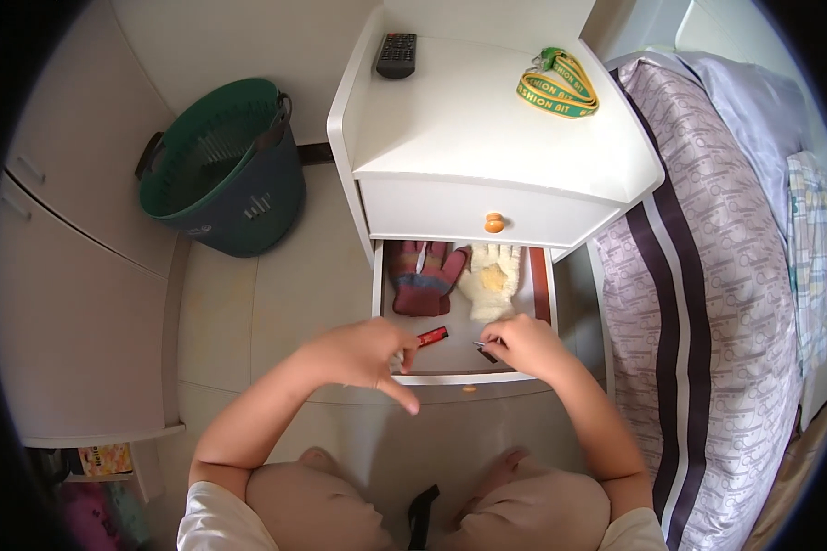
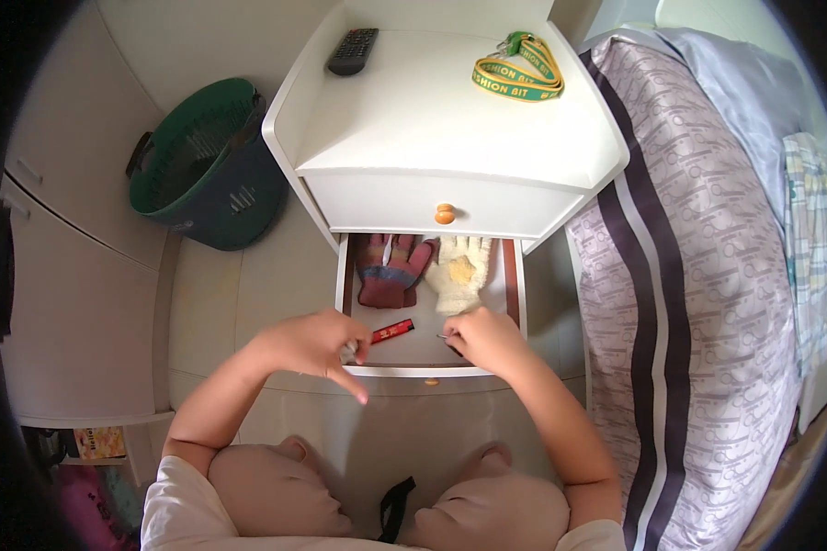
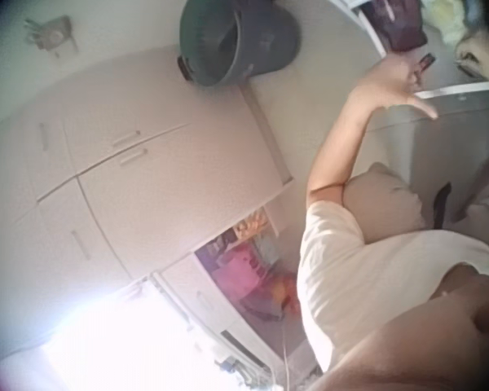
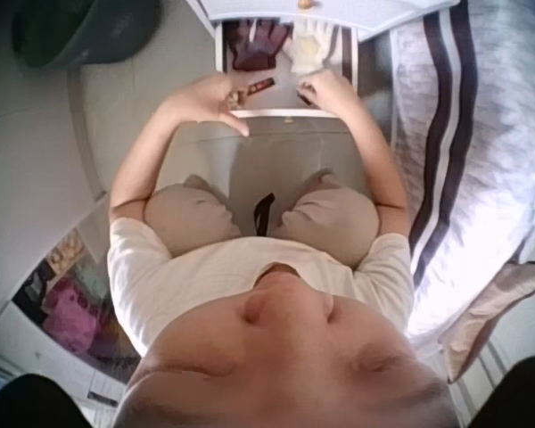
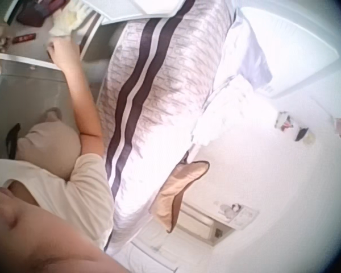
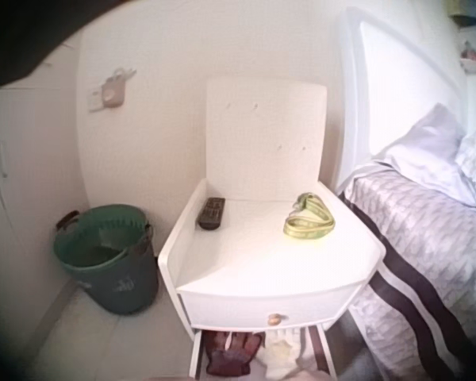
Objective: The person wipes a drawer with a cloth, slides it into a nightstand, and places gloves and small items inside. They then wipe down the headboard of the bed with the cloth and touch a digital clock on the desk.
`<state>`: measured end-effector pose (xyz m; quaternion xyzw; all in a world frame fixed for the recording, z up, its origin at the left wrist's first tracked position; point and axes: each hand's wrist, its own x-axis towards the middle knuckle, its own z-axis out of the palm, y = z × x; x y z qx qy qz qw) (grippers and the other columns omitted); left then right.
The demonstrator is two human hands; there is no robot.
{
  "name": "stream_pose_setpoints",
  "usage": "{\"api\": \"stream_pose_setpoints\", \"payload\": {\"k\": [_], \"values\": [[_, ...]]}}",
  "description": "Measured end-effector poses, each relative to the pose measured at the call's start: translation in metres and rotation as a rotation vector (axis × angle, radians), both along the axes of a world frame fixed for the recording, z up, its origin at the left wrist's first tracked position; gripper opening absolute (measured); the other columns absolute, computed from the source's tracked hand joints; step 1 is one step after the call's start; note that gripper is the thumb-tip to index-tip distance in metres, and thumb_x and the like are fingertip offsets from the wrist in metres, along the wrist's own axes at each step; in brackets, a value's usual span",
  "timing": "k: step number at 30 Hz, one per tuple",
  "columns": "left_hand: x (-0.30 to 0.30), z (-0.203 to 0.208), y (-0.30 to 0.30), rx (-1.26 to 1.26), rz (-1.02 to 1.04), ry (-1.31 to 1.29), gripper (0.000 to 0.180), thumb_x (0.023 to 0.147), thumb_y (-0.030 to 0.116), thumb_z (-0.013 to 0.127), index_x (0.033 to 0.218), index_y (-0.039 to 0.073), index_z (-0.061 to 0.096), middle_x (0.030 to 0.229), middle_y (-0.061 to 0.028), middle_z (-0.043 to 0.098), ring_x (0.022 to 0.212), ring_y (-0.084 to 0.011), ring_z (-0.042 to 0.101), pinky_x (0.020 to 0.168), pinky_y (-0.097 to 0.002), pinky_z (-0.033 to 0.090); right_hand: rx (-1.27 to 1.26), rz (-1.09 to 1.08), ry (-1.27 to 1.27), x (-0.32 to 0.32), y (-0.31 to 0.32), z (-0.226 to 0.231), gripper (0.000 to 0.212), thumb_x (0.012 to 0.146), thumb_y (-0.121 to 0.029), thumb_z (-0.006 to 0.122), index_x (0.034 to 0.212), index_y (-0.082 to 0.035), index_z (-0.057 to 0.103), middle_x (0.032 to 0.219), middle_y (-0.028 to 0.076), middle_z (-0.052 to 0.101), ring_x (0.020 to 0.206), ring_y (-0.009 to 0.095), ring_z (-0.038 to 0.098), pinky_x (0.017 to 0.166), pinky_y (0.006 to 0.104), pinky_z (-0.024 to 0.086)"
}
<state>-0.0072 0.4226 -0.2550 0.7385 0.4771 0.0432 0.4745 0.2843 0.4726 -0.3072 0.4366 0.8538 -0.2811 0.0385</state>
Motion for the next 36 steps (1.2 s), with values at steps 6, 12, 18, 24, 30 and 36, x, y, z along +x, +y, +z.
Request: {"api": "stream_pose_setpoints", "payload": {"k": [6,12,18,24,30,36], "values": [[-0.004,-0.006,-0.021,0.209,-0.110,0.176,0.025,0.073,0.016,0.078,0.090,0.004,0.062,0.085,-0.0137,0.067,0.087,-0.0349,0.066,0.072,-0.0460,0.050,0.053,-0.108,0.412,0.016,-0.033,0.052,0.010,0.085,-0.013,0.076,0.092,-0.009,0.070,0.076,0.005,0.064,0.073,0.027,0.062,0.065,0.0393,0.049],[0.008,0.002,-0.021,0.364,-0.153,0.216,0.020,0.075,0.009,0.075,0.090,0.005,0.062,0.087,-0.0119,0.067,0.086,-0.0341,0.067,0.073,-0.0449,0.053,0.560,0.042,0.275,0.037,-0.066,0.017,0.019,0.071,-0.003,0.077,0.077,-0.013,0.062,0.070,-0.001,0.049,0.070,0.019,0.051,0.068,0.0343,0.034],[0.005,0.009,-0.017,0.500,0.047,0.163,0.024,0.071,-0.003,0.070,0.091,0.004,0.059,0.084,-0.0129,0.065,0.079,-0.0360,0.067,0.065,-0.0462,0.054,0.744,-0.048,0.359,0.018,-0.052,0.012,0.024,0.068,-0.011,0.085,0.072,-0.011,0.061,0.073,0.001,0.053,0.076,0.023,0.053,0.076,0.0390,0.036],[0.005,-0.009,-0.022,0.648,0.134,0.131,0.026,0.067,-0.005,0.066,0.089,0.005,0.056,0.080,-0.0111,0.061,0.069,-0.0354,0.065,0.059,-0.0446,0.053,0.897,-0.121,0.364,0.019,-0.041,0.004,0.029,0.065,-0.017,0.088,0.075,-0.013,0.062,0.083,0.001,0.055,0.084,0.023,0.053,0.085,0.0406,0.034],[0.008,-0.049,-0.008,0.966,0.166,0.245,0.024,0.070,-0.003,0.064,0.091,0.007,0.057,0.083,-0.0095,0.058,0.067,-0.0294,0.065,0.054,-0.0408,0.053,1.035,-0.263,0.326,0.022,0.000,-0.028,0.019,0.075,-0.023,0.084,0.086,-0.016,0.069,0.091,0.001,0.059,0.092,0.022,0.055,0.087,0.0402,0.035],[-0.005,-0.091,0.049,1.152,0.125,0.483,0.022,0.076,0.002,0.065,0.096,0.008,0.058,0.086,-0.0058,0.060,0.068,-0.0224,0.066,0.054,-0.0360,0.056,1.349,-0.249,0.266,0.002,0.068,-0.050,0.049,0.080,-0.034,0.084,0.122,-0.021,0.064,0.131,0.006,0.049,0.122,0.032,0.045,0.099,0.0495,0.033]]}}
